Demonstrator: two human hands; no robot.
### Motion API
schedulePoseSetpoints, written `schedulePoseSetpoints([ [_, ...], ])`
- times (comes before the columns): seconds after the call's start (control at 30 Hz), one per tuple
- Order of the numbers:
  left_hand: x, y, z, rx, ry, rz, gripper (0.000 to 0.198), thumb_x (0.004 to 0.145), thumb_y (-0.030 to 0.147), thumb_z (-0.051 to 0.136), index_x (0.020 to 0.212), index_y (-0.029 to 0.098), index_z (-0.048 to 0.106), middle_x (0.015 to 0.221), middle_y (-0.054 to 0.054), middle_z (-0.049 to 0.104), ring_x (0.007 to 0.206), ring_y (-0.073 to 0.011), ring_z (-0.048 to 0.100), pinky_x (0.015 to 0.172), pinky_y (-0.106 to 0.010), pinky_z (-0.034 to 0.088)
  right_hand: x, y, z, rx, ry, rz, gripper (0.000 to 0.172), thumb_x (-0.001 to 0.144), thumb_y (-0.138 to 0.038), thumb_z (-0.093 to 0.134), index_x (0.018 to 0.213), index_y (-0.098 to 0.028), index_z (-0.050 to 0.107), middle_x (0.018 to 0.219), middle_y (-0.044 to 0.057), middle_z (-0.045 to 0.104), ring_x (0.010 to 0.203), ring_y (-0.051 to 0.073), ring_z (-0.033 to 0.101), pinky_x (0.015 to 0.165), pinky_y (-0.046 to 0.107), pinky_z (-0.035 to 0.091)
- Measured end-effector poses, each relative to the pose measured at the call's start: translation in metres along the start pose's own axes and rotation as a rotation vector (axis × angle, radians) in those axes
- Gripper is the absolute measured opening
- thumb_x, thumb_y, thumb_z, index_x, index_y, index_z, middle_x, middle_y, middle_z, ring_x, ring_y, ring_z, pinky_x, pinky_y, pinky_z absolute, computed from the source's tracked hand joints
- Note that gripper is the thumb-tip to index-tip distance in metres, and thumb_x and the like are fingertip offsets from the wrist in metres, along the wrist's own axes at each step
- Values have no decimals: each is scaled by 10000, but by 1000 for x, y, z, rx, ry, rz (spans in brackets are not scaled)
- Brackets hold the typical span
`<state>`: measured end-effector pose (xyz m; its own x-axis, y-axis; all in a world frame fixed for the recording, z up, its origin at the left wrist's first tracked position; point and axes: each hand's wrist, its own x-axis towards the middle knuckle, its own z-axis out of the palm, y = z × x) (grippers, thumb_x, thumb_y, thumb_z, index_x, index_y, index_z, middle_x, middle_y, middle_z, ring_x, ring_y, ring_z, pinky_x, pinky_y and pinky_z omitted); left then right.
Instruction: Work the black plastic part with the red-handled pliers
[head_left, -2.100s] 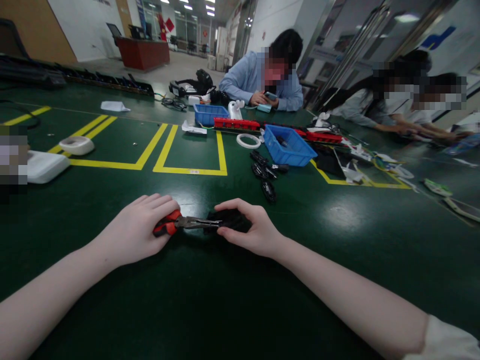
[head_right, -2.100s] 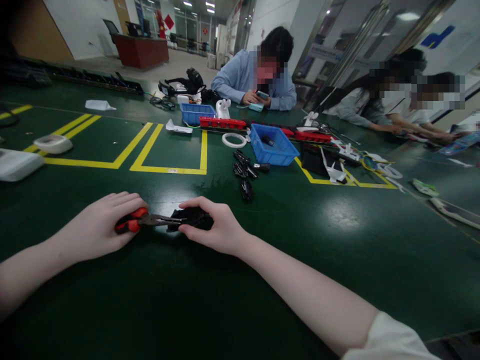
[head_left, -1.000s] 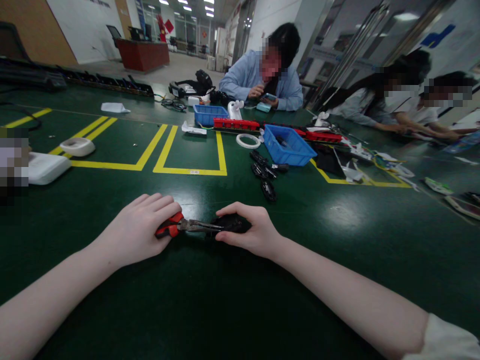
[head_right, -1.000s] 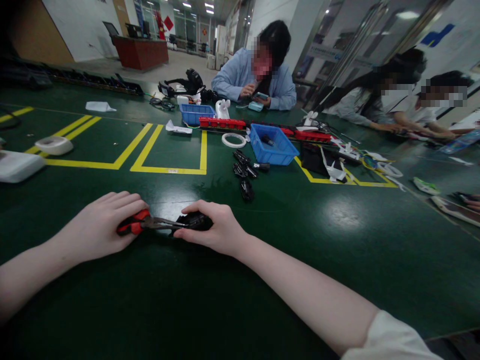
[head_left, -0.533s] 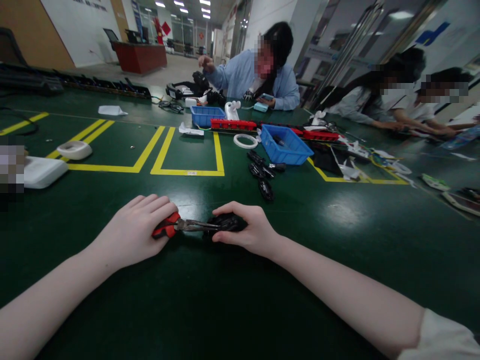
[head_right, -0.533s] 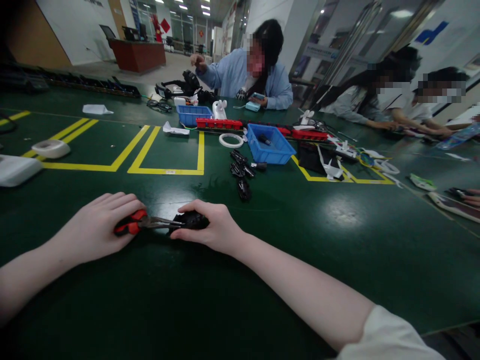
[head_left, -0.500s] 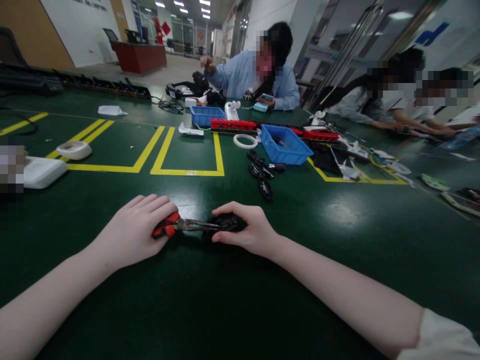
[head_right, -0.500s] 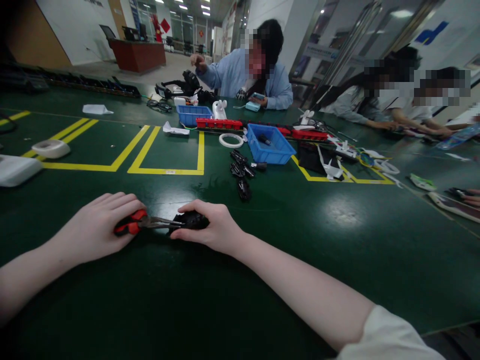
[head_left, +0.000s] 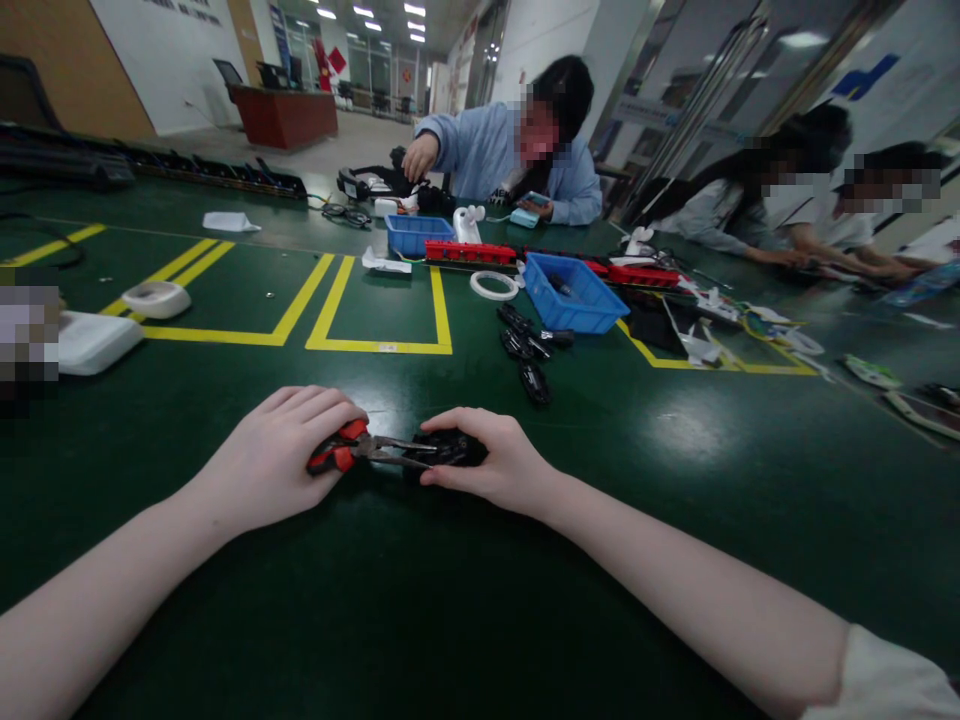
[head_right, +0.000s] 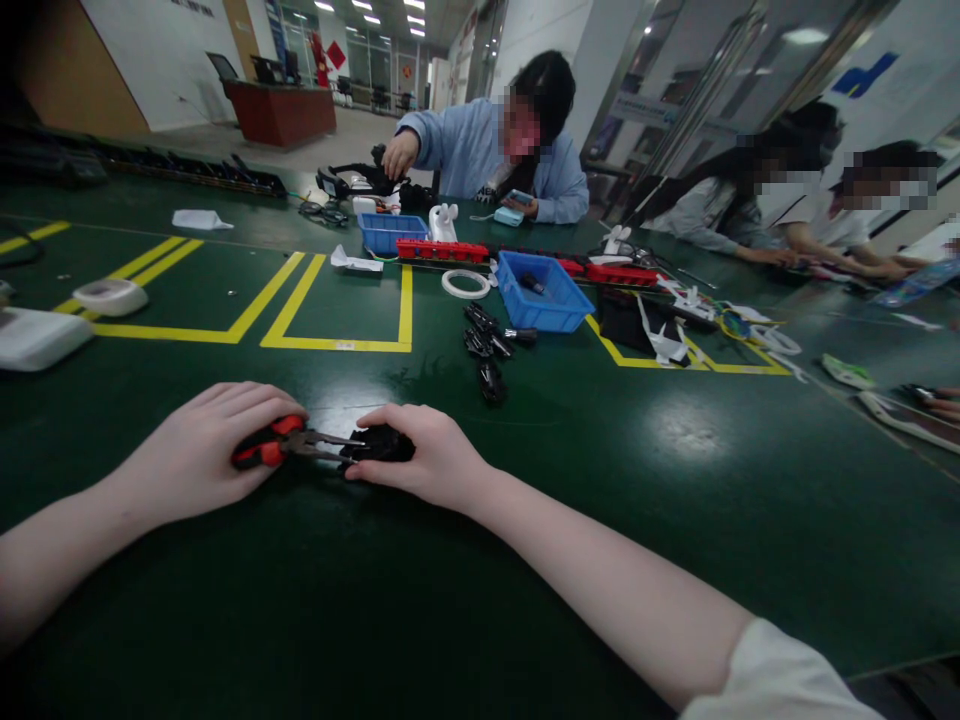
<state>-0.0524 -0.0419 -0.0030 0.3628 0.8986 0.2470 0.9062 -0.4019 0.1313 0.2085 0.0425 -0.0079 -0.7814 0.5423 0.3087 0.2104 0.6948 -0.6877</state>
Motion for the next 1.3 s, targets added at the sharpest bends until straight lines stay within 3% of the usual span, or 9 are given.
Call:
schedulePoseSetpoints([
  [0.23,1,-1,3,-49,32,-4,345,799,224,552,1133,192,635,1145,-96,674,1098,-307,608,959,-489,465,2,0,1,-150,-51,-70,374,819,-391,754,1103,-166,660,1049,82,718,966,225,643,852,383,509],
  [0.47,1,6,5,-215,166,-66,321,791,223,570,1107,210,625,1113,-74,680,1072,-296,606,963,-490,442,-1,0,2,-205,34,-239,404,844,-376,727,1169,-166,610,1185,117,676,1078,237,622,904,406,510],
  [0.6,4,22,2,-545,209,-203,224,885,250,541,1096,207,603,1082,-60,659,1012,-262,610,905,-435,466,-2,-6,1,-219,93,-284,449,838,-370,735,1214,-179,582,1203,121,663,1109,242,618,916,409,520],
  [0.7,7,36,-1,-857,323,-270,200,959,324,510,1079,192,601,1066,-62,647,1011,-249,605,877,-397,474,-4,-15,3,-227,114,-295,509,840,-350,734,1282,-194,537,1241,121,643,1140,250,608,930,413,527],
  [0.8,9,52,-4,-1092,405,-187,222,965,361,543,1111,202,594,1041,-55,646,1065,-241,591,938,-380,462,-7,-27,9,-212,126,-292,607,829,-397,738,1345,-209,482,1277,130,606,1157,270,601,934,419,536],
  [0.97,11,80,-8,-1355,491,-56,244,981,355,541,1182,223,585,1248,-60,586,1219,-218,540,1076,-353,411,-7,-46,20,-161,206,-237,751,771,-348,780,1404,-229,392,1325,134,542,1206,302,560,959,444,533],
  [1.07,10,96,-8,-1444,435,-75,369,976,389,552,1318,260,499,1421,-61,470,1332,-239,447,1135,-379,364,-7,-61,25,-56,197,-167,792,708,-252,793,1384,-245,381,1250,93,571,1099,274,608,896,403,561],
  [1.17,11,103,-7,-1476,301,-119,591,947,421,588,1455,269,327,1460,-101,402,1316,-280,447,1098,-434,404,-8,-72,24,-7,174,-75,767,651,-153,765,1324,-262,412,1162,53,582,954,222,641,770,327,586],
  [1.3,20,95,-10,-1246,227,-41,594,965,414,531,1472,225,283,1484,-137,364,1373,-299,378,1141,-486,339,-9,-72,10,-40,125,-9,759,605,-97,741,1284,-258,444,1134,48,573,924,208,636,723,296,593],
])
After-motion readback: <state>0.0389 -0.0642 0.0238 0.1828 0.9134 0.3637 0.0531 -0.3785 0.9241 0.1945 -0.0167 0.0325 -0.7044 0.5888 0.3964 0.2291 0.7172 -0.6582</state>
